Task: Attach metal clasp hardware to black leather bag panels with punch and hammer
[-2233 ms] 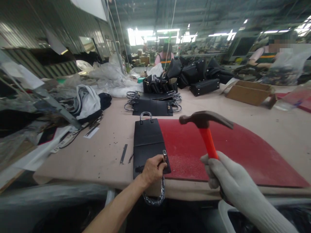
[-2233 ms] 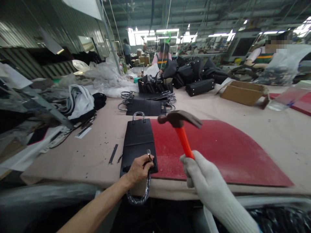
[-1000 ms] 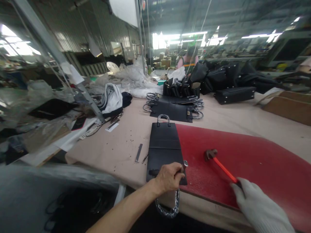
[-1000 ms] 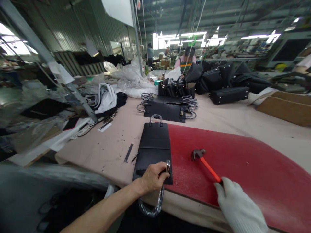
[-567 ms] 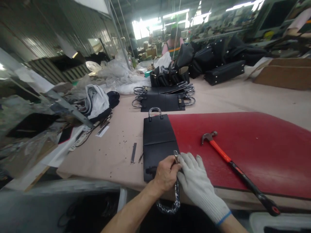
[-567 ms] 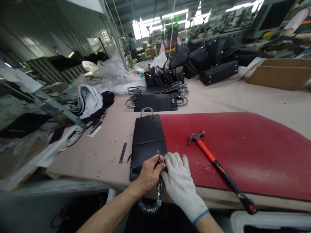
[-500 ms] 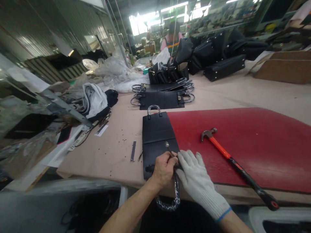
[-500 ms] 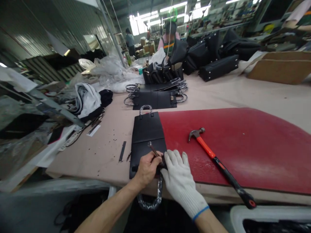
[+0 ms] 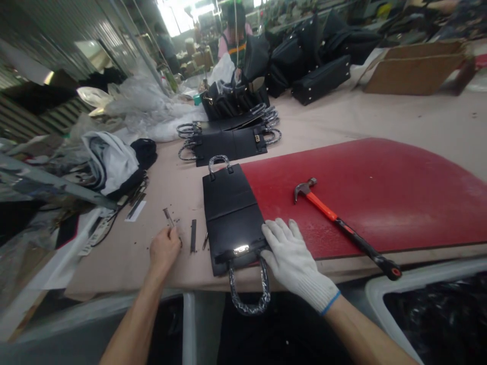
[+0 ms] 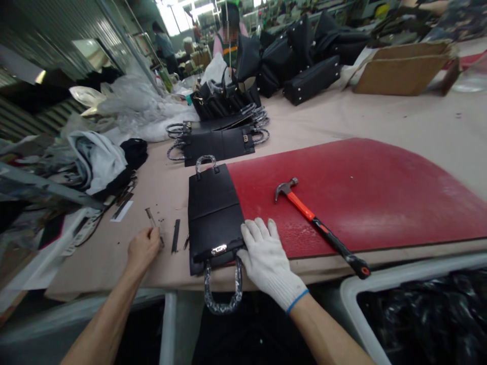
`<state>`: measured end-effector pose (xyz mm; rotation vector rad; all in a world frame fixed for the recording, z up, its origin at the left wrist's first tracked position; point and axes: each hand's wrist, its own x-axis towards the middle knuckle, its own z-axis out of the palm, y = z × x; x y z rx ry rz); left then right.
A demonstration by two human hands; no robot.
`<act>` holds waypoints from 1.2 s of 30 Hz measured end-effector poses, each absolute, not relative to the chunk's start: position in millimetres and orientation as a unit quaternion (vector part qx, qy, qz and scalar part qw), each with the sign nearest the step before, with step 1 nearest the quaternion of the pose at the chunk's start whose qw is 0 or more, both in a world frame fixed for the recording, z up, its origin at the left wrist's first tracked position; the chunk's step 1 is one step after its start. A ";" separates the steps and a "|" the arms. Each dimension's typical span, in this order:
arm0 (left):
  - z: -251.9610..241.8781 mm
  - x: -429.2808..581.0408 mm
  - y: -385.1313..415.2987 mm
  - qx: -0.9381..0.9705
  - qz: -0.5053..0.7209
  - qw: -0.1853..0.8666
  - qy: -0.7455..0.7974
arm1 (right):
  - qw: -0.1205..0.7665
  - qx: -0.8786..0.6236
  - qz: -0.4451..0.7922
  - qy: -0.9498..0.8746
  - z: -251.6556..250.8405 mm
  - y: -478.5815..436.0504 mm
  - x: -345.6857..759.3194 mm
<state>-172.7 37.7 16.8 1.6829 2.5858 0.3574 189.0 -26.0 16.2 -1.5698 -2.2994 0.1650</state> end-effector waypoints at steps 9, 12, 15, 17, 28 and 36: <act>10.6 -88.7 -26.7 0.674 0.263 0.097 0.683 | 0.174 -0.547 0.061 -0.817 17.0 -25.2 191.6; 2.5 -63.9 -48.5 0.681 0.274 0.141 0.665 | 0.179 -0.535 0.067 -0.823 18.2 -22.3 192.5; -4.1 -50.7 -52.3 0.688 0.294 0.119 0.653 | 0.189 -0.522 0.082 -0.828 19.1 -17.8 194.6; -4.9 -45.5 -46.6 0.706 0.287 0.091 0.641 | 0.206 -0.511 0.093 -0.829 19.8 -16.6 197.8; -18.7 -18.1 -26.5 0.758 0.267 -0.055 0.593 | 0.241 -0.534 0.060 -0.808 11.2 -18.1 211.5; -1.0 0.1 -13.1 0.827 0.183 -0.025 0.531 | 0.168 -0.543 0.041 -0.822 29.9 -11.4 226.5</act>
